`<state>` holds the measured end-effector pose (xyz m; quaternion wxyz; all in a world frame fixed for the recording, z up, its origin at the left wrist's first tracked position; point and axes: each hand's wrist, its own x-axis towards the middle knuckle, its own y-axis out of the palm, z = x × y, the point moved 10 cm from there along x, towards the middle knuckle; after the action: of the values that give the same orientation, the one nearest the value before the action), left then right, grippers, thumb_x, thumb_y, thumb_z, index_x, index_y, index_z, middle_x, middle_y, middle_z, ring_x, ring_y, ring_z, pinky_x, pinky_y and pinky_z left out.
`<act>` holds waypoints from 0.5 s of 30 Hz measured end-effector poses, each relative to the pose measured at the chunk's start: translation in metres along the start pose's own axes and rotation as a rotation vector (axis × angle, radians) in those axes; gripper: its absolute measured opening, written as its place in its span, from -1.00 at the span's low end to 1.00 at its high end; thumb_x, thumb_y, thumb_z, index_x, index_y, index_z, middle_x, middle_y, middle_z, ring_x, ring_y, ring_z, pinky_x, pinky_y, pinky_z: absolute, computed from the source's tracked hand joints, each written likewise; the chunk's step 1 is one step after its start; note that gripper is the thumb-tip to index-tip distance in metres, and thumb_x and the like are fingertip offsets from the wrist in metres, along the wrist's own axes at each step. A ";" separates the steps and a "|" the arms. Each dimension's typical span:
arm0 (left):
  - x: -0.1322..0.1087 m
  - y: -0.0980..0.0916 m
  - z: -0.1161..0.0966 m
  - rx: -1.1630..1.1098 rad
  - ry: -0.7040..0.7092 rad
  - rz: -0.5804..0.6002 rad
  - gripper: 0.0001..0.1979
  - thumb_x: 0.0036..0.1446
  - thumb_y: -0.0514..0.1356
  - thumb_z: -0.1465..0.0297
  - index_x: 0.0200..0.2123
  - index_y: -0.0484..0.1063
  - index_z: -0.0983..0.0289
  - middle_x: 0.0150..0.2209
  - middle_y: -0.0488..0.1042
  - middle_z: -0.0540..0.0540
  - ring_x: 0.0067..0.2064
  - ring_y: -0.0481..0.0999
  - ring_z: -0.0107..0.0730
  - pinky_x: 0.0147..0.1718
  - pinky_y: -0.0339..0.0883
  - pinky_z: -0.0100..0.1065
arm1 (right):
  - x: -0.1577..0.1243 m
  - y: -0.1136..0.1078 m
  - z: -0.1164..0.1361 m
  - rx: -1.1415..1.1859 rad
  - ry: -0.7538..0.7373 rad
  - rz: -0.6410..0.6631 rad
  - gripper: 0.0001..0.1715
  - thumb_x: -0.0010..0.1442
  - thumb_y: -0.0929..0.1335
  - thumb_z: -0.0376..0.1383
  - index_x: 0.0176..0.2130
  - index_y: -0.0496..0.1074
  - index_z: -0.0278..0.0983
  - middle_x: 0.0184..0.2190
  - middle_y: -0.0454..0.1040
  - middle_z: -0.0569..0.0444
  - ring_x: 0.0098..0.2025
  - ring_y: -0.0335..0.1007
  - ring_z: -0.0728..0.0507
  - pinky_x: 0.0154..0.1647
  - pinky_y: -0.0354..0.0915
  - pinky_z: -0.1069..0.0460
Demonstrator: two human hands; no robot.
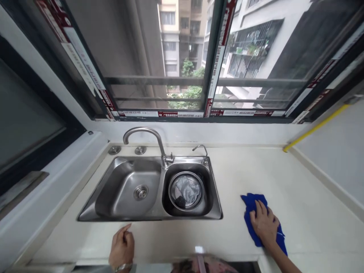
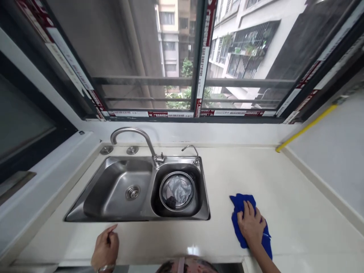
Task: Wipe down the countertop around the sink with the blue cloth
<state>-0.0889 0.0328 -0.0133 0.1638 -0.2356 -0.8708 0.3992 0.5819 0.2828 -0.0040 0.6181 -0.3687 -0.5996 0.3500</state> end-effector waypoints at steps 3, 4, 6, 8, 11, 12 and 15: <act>0.002 0.002 0.004 -0.018 -0.002 0.018 -0.61 0.22 0.02 0.23 -0.06 0.59 0.09 0.06 0.56 0.15 0.10 0.57 -0.05 0.20 0.44 -0.05 | -0.003 0.002 0.001 0.008 0.015 -0.016 -0.29 0.30 0.21 -0.22 0.38 0.35 -0.24 0.31 0.42 -0.16 0.25 0.30 -0.48 0.16 0.23 -0.38; 0.003 0.002 0.005 -0.029 0.004 0.022 -0.62 0.19 0.03 0.22 -0.08 0.59 0.07 0.05 0.57 0.13 0.10 0.57 -0.04 0.22 0.43 -0.05 | -0.004 0.002 0.002 0.012 0.019 -0.020 -0.30 0.30 0.21 -0.23 0.37 0.37 -0.23 0.31 0.43 -0.16 0.25 0.30 -0.49 0.16 0.23 -0.38; 0.009 0.001 0.007 -0.051 0.011 0.034 -0.65 0.15 0.05 0.22 -0.13 0.60 0.01 0.03 0.58 0.08 0.10 0.58 -0.04 0.26 0.41 -0.06 | -0.007 0.001 0.005 0.015 0.034 -0.027 -0.32 0.31 0.20 -0.22 0.34 0.42 -0.23 0.30 0.44 -0.16 0.27 0.30 -0.51 0.15 0.25 -0.40; 0.018 0.001 0.009 -0.052 -0.010 0.066 -0.68 0.13 0.06 0.22 -0.18 0.61 -0.02 0.00 0.59 0.06 0.07 0.60 -0.03 0.24 0.43 -0.05 | -0.009 -0.001 0.008 0.013 0.052 -0.026 -0.33 0.32 0.18 -0.21 0.31 0.46 -0.26 0.30 0.44 -0.17 0.27 0.30 -0.53 0.15 0.26 -0.41; 0.031 0.004 0.007 0.001 -0.053 0.163 -0.68 0.12 0.07 0.20 -0.23 0.62 0.02 -0.04 0.61 0.10 -0.02 0.64 0.00 0.12 0.50 -0.02 | -0.012 -0.003 0.009 0.029 0.092 -0.018 -0.32 0.32 0.17 -0.18 0.31 0.46 -0.23 0.30 0.44 -0.16 0.28 0.30 -0.54 0.16 0.25 -0.45; 0.034 0.007 0.002 0.013 -0.039 0.193 -0.66 0.12 0.06 0.20 -0.22 0.63 0.06 -0.04 0.62 0.13 -0.03 0.64 0.01 0.10 0.51 -0.02 | -0.012 -0.003 0.009 0.043 0.103 -0.014 -0.31 0.31 0.17 -0.18 0.32 0.45 -0.20 0.30 0.44 -0.16 0.28 0.30 -0.54 0.17 0.24 -0.46; 0.036 0.022 -0.025 -0.005 0.119 0.222 -0.61 0.12 0.04 0.19 -0.18 0.63 0.10 -0.03 0.63 0.18 0.01 0.64 0.00 0.15 0.49 -0.03 | -0.013 -0.003 0.007 0.092 0.115 -0.018 -0.31 0.27 0.19 -0.16 0.31 0.46 -0.10 0.28 0.46 -0.14 0.28 0.30 -0.55 0.16 0.24 -0.49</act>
<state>-0.1007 0.0800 -0.0114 0.1693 -0.3542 -0.8292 0.3979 0.5745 0.2705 -0.0072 0.6710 -0.3540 -0.5495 0.3500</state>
